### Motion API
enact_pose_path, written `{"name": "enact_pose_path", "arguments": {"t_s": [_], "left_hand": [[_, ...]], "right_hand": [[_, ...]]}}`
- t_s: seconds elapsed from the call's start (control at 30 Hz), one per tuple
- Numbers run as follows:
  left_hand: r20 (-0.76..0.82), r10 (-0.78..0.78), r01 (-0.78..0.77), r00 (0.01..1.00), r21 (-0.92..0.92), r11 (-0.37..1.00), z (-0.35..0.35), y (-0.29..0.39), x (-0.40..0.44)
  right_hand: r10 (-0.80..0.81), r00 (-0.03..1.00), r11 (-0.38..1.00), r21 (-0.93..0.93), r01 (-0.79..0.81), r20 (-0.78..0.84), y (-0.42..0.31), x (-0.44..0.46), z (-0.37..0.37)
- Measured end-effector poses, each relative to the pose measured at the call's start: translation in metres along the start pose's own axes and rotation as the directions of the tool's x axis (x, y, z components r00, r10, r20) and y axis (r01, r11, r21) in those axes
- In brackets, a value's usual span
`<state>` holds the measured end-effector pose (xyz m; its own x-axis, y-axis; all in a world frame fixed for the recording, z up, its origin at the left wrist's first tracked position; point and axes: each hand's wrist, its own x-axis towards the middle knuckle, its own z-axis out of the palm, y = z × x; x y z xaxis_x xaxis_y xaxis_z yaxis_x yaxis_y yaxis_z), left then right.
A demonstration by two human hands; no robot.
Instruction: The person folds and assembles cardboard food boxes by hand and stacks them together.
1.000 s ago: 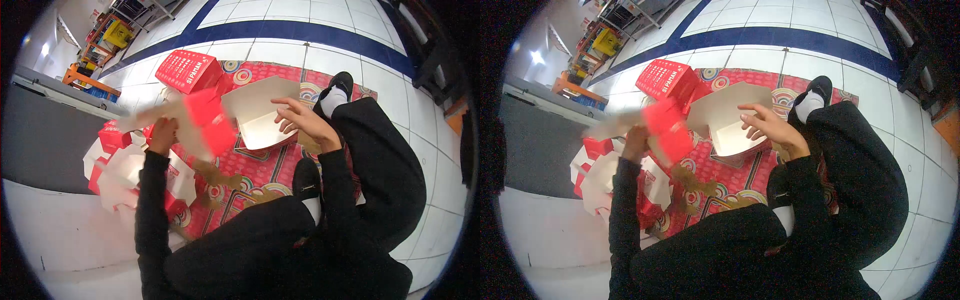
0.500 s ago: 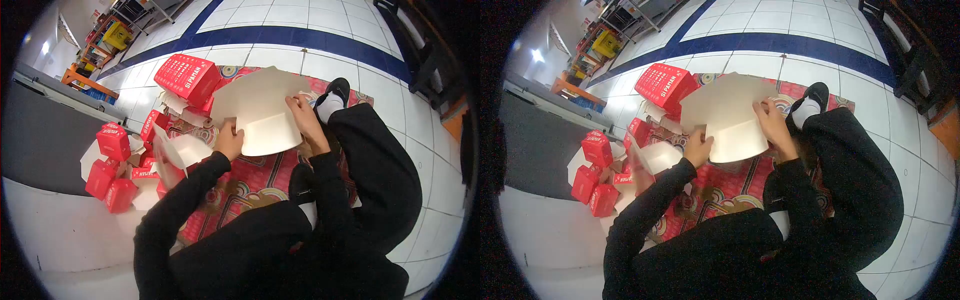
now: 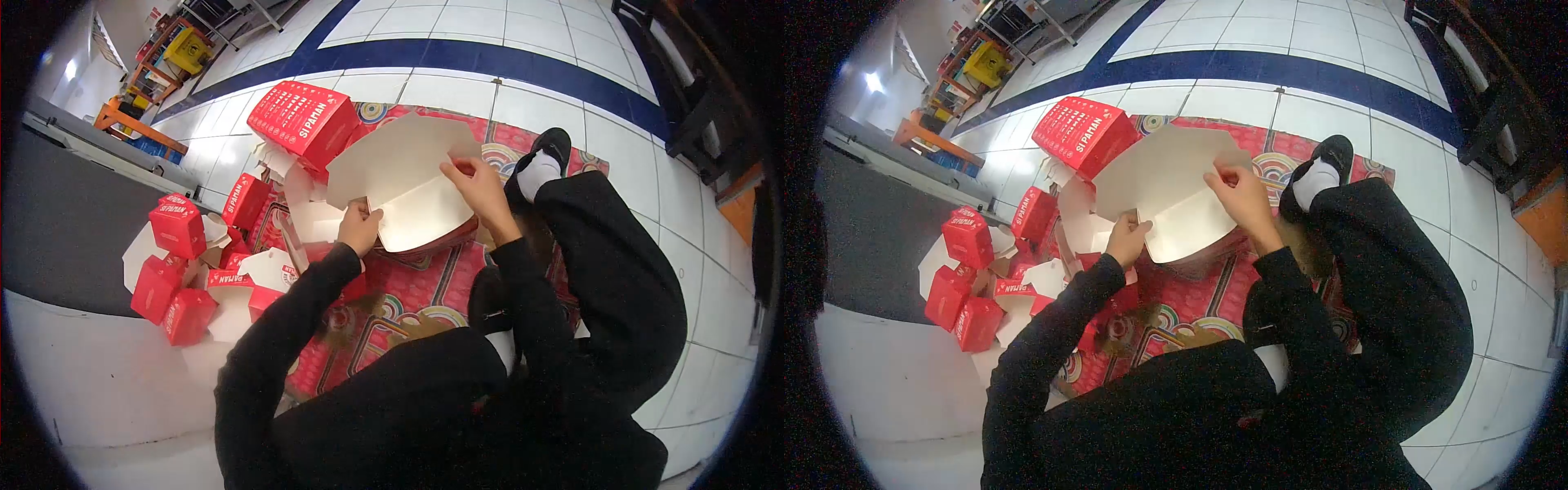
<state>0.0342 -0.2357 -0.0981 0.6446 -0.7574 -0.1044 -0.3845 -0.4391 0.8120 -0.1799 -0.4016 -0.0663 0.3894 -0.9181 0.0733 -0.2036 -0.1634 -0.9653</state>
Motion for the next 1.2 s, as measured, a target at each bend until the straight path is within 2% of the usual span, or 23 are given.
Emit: {"name": "enact_pose_path", "arguments": {"t_s": [0.07, 0.1, 0.17, 0.3, 0.4, 0.47, 0.5, 0.57, 0.6, 0.67, 0.7, 0.8, 0.83, 0.87, 0.9, 0.93, 1.0, 1.03, 1.07, 1.13, 1.2], "left_hand": [[0.020, -0.026, 0.027, 0.999, -0.045, 0.999, -0.001, -0.006, 0.002], [0.027, -0.020, 0.020, 0.999, 0.005, 1.000, -0.003, -0.002, -0.001], [0.027, 0.003, -0.005, 1.000, 0.064, 0.998, -0.003, -0.007, 0.001], [0.021, 0.046, -0.046, 0.999, 0.006, 0.999, -0.004, -0.003, -0.005], [0.045, 0.033, -0.032, 0.998, -0.024, 0.999, -0.004, -0.007, -0.004], [0.056, -0.002, 0.002, 0.998, -0.002, 1.000, -0.005, 0.000, -0.006], [0.053, 0.000, 0.000, 0.999, -0.002, 1.000, -0.006, 0.005, -0.008], [0.050, 0.036, -0.038, 0.998, 0.038, 0.999, -0.006, 0.014, -0.015], [0.045, 0.039, -0.040, 0.998, 0.039, 0.998, -0.007, 0.017, -0.015], [0.079, 0.042, -0.046, 0.996, 0.051, 0.998, -0.010, 0.022, -0.018], [0.075, 0.041, -0.045, 0.996, 0.054, 0.998, -0.014, 0.031, -0.024], [0.100, -0.003, -0.011, 0.995, 0.147, 0.989, -0.030, 0.049, -0.037], [0.123, 0.157, -0.187, 0.980, 0.290, 0.939, -0.039, 0.036, -0.036], [0.171, 0.304, -0.349, 0.937, 0.422, 0.837, -0.048, 0.021, -0.035], [0.133, 0.335, -0.355, 0.933, 0.508, 0.785, -0.056, 0.008, -0.035], [0.135, 0.334, -0.354, 0.933, 0.517, 0.779, -0.064, 0.006, -0.042], [-0.043, 0.448, -0.246, 0.893, 0.787, 0.566, -0.076, 0.003, -0.054], [-0.041, 0.351, -0.175, 0.936, 0.809, 0.561, -0.084, -0.001, -0.054], [-0.039, 0.352, -0.178, 0.935, 0.808, 0.561, -0.094, -0.011, -0.049], [0.203, 0.126, -0.237, 0.971, 0.884, 0.403, -0.115, -0.026, -0.036], [0.096, 0.146, -0.168, 0.985, 0.760, 0.628, -0.137, -0.015, -0.034]], "right_hand": [[-0.016, 0.996, 0.981, 0.196, -0.001, 0.083, 0.002, -0.010, -0.004], [-0.012, 0.997, 0.982, 0.189, -0.003, 0.081, 0.007, -0.008, -0.006], [-0.007, 0.981, 0.973, 0.228, -0.038, 0.192, 0.015, -0.002, -0.007], [0.050, 0.959, 0.965, 0.233, -0.119, 0.280, 0.005, -0.005, -0.014], [0.146, 0.935, 0.968, 0.147, -0.202, 0.324, -0.005, -0.011, -0.020], [0.043, 0.957, 0.990, 0.115, -0.079, 0.288, 0.026, -0.001, -0.009], [0.040, 0.957, 0.990, 0.116, -0.076, 0.288, 0.022, -0.002, -0.010], [0.001, 0.977, 0.992, -0.126, 0.027, 0.215, 0.012, -0.006, -0.009], [-0.005, 0.976, 0.992, -0.123, 0.032, 0.217, 0.014, -0.006, -0.007], [-0.108, 0.982, 0.952, -0.268, 0.146, 0.152, 0.019, -0.007, -0.002], [-0.104, 0.990, 0.923, -0.361, 0.131, 0.093, 0.016, -0.010, 0.002], [-0.107, 0.991, 0.895, -0.426, 0.130, 0.079, 0.011, -0.017, 0.001], [-0.110, 0.991, 0.898, -0.420, 0.134, 0.081, 0.014, -0.017, 0.001], [-0.199, 0.979, 0.890, -0.410, 0.199, 0.042, 0.018, -0.017, 0.000], [-0.284, 0.959, 0.878, -0.402, 0.259, -0.001, 0.020, -0.018, 0.002], [-0.282, 0.959, 0.883, -0.393, 0.258, -0.004, 0.012, -0.021, 0.000], [-0.144, 0.987, 0.951, -0.286, 0.117, -0.075, -0.001, -0.025, -0.007], [-0.171, 0.976, 0.930, -0.348, 0.115, -0.135, 0.002, -0.024, -0.007], [-0.171, 0.976, 0.930, -0.348, 0.114, -0.137, 0.005, -0.024, -0.008], [-0.219, 0.969, 0.925, -0.340, 0.170, -0.112, -0.007, -0.025, -0.018], [-0.189, 0.976, 0.938, -0.314, 0.147, -0.106, -0.012, -0.024, -0.023]]}}
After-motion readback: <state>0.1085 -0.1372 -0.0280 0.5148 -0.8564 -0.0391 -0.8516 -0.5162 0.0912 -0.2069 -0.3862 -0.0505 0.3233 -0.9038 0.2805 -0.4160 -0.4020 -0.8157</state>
